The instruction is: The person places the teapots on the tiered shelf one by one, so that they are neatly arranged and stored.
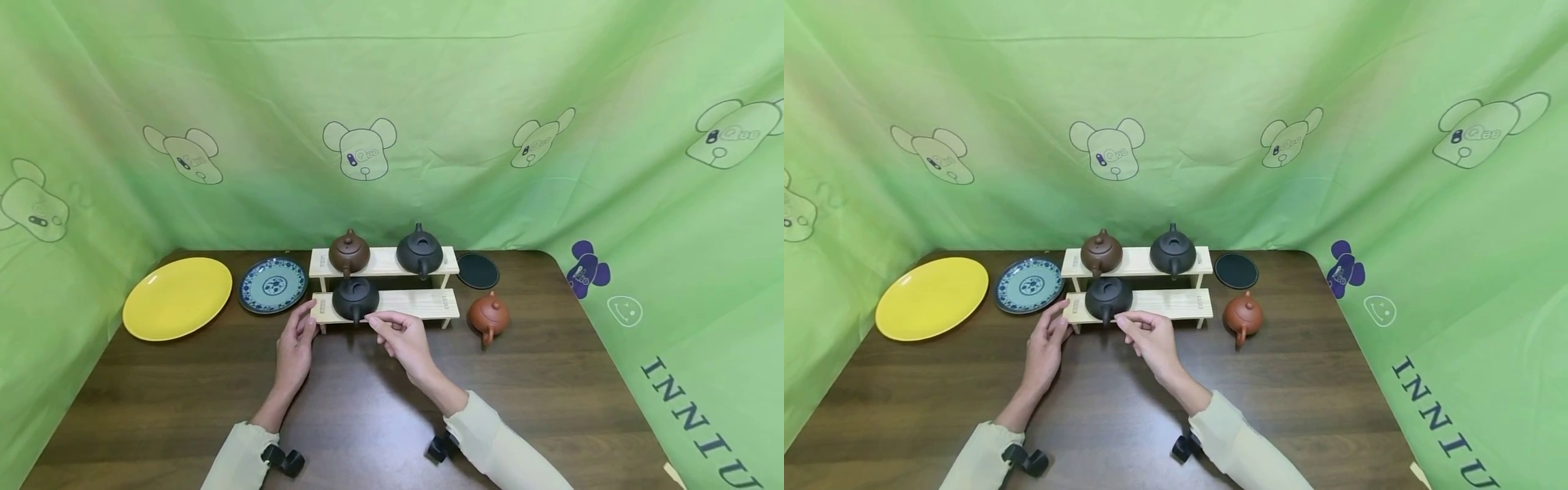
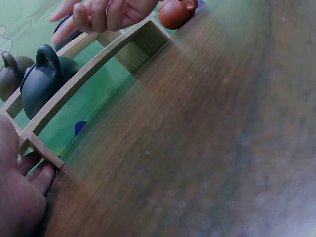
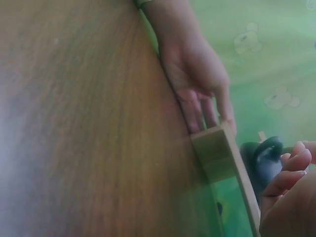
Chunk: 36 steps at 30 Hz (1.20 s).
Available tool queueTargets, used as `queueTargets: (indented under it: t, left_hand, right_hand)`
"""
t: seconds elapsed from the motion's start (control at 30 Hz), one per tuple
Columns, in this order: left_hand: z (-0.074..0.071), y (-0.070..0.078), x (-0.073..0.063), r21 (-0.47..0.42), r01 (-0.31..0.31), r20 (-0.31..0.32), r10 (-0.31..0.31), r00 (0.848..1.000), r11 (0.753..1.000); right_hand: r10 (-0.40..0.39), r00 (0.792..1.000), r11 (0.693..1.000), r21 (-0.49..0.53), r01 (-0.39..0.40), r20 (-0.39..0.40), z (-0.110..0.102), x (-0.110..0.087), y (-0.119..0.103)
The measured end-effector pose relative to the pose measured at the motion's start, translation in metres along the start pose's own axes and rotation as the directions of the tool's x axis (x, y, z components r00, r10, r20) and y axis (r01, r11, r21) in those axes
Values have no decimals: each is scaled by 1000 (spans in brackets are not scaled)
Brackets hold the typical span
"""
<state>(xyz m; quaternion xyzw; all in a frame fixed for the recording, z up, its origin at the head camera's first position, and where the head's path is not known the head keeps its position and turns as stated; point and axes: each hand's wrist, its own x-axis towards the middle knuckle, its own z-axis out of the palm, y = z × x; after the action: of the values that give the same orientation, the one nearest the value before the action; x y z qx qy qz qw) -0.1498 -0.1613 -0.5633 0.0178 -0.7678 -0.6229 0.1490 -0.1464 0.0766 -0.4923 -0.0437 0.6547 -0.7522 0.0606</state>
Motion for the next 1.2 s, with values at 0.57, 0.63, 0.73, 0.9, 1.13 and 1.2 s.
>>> queueTargets:
  t: [0.57, 0.63, 0.73, 0.9, 1.13, 1.2]
  left_hand:
    - [1, 17, -5, 42, 42, -8, -41, 999, 998]
    - [1, 18, -5, 42, 38, -7, -38, 999, 998]
    - [-1, 12, -2, 33, 59, 7, -60, 998, 998]
    - [-1, 17, -2, 43, 99, 23, -100, 995, 994]
    - [0, 25, -5, 31, 63, 9, -63, 998, 998]
    - [0, 19, -3, 28, 46, -1, -46, 999, 999]
  right_hand:
    - [-101, 993, 994, -45, 98, -55, -25, -25, -14]
    - [-113, 991, 993, -49, 110, -69, -28, -28, -15]
    - [-126, 988, 991, -54, 122, -85, -36, -32, -17]
    - [-145, 981, 988, -63, 138, -126, -49, -38, -20]
    - [-156, 969, 987, -73, 145, -192, -72, -42, -25]
    - [-162, 961, 986, -66, 151, -225, -81, -42, -27]
